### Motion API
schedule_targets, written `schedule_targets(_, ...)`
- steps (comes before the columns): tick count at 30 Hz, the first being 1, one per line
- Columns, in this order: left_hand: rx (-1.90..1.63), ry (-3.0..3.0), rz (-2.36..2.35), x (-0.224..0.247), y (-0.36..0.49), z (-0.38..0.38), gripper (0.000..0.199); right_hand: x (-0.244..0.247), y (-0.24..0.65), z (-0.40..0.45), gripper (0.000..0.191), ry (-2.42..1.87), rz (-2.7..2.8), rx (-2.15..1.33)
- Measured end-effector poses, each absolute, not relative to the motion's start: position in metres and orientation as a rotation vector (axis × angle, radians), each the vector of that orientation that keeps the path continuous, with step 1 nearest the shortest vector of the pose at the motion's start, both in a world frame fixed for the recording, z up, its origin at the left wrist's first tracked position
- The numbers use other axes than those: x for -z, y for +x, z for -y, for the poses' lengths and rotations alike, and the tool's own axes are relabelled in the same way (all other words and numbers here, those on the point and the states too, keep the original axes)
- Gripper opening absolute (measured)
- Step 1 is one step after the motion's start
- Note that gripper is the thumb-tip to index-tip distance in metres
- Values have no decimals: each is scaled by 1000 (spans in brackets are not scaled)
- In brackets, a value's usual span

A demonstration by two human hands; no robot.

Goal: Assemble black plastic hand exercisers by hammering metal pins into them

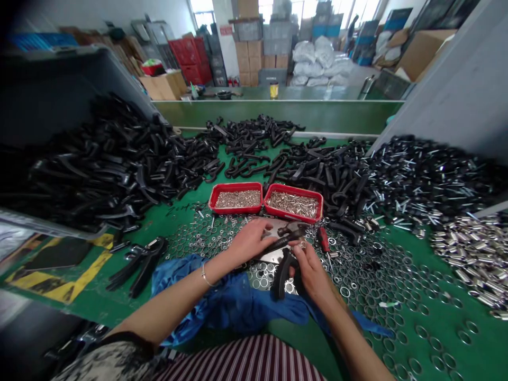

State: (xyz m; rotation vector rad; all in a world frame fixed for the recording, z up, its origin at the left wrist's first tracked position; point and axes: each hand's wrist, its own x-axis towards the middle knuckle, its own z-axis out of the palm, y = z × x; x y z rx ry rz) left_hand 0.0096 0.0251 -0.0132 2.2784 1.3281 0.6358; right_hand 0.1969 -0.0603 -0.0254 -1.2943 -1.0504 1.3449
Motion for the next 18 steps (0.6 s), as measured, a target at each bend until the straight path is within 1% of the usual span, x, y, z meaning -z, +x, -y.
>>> schedule_targets(1, -538, 2346, -1330, 15, 17, -28, 28, 23, 199, 63, 38, -1303, 1048, -1342)
schedule_targets(3, -403, 2414, -1273, 19, 30, -33, 24, 17, 203, 66, 41, -1285, 988, -1360)
schedule_targets(4, -393, 2420, -1219, 22, 34, -34, 24, 16, 205, 67, 41, -1264, 932, -1378)
schedule_targets(6, -466, 2410, -1117, 25, 38, -31, 33, 14, 208, 69, 40, -1214, 792, -1440)
schedule_targets(7, -510, 2412, -1083, 25, 39, -28, 35, 14, 209, 71, 39, -1192, 721, -1484)
schedule_targets(9, -517, 2456, -1041, 24, 40, -19, 32, 16, 211, 77, 37, -1164, 617, -1588)
schedule_targets(12, -359, 2583, -999, 23, 48, -8, 25, 22, 211, 89, 37, -1137, 577, -1717)
schedule_targets(14, -291, 2612, -997, 25, 56, -7, 22, 24, 211, 93, 36, -1137, 576, -1718)
schedule_targets(16, -316, 2538, -972, 27, 59, -11, 27, 23, 213, 93, 37, -1157, 546, -1651)
schedule_targets(18, -433, 2334, -912, 26, 55, -16, 34, 18, 217, 88, 39, -1201, 509, -1554)
